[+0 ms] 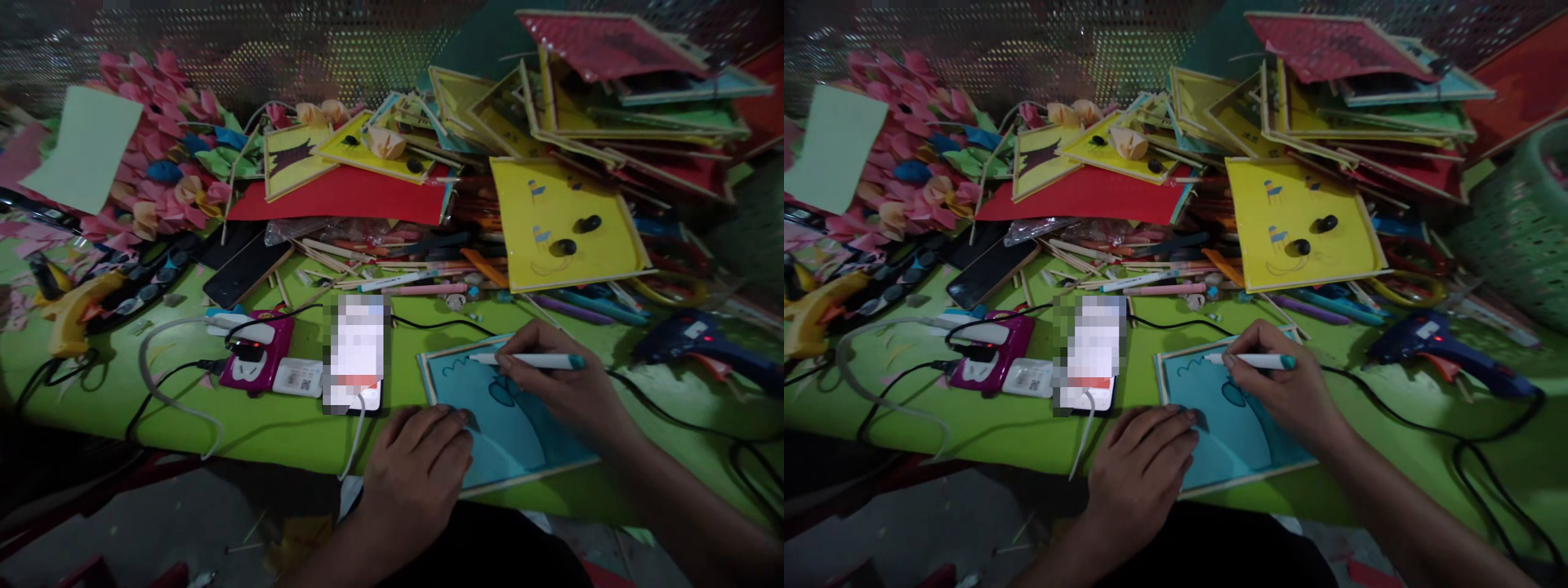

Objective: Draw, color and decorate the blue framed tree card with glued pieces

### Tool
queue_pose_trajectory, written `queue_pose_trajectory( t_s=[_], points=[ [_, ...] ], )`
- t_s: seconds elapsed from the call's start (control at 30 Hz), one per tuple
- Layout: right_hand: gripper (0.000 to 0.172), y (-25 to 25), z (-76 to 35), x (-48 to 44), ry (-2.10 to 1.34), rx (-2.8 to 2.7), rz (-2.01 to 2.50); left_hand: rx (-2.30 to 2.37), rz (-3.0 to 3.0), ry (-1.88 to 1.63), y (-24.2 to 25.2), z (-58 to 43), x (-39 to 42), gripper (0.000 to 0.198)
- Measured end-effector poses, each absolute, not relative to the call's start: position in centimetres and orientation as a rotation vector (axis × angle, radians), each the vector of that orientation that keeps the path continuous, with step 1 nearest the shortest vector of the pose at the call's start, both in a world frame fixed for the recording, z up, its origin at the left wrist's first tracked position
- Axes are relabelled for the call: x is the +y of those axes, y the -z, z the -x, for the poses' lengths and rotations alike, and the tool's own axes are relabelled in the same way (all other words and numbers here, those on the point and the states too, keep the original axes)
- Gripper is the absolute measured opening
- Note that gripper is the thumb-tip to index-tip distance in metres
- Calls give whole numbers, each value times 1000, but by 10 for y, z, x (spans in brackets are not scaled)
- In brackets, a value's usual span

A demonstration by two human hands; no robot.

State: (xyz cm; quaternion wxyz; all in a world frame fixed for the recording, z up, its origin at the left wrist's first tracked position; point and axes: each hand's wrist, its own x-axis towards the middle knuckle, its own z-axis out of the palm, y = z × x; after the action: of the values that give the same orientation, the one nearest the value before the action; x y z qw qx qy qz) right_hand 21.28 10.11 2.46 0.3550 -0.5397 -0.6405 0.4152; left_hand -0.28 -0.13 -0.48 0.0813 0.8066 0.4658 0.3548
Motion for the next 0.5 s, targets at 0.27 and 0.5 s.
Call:
queue_pose_trajectory(
  t_s=[0.27, 0.5],
  points=[
    [23, -27, -212, 100, -1061, -1647, 1408, 1395, -2413, -1058, 5, 3, -2, 16],
    [17, -24, -214, 100, -1073, -1654, 1399, 1393, -2411, -1069, 3, 3, -1, 17]
  ],
)
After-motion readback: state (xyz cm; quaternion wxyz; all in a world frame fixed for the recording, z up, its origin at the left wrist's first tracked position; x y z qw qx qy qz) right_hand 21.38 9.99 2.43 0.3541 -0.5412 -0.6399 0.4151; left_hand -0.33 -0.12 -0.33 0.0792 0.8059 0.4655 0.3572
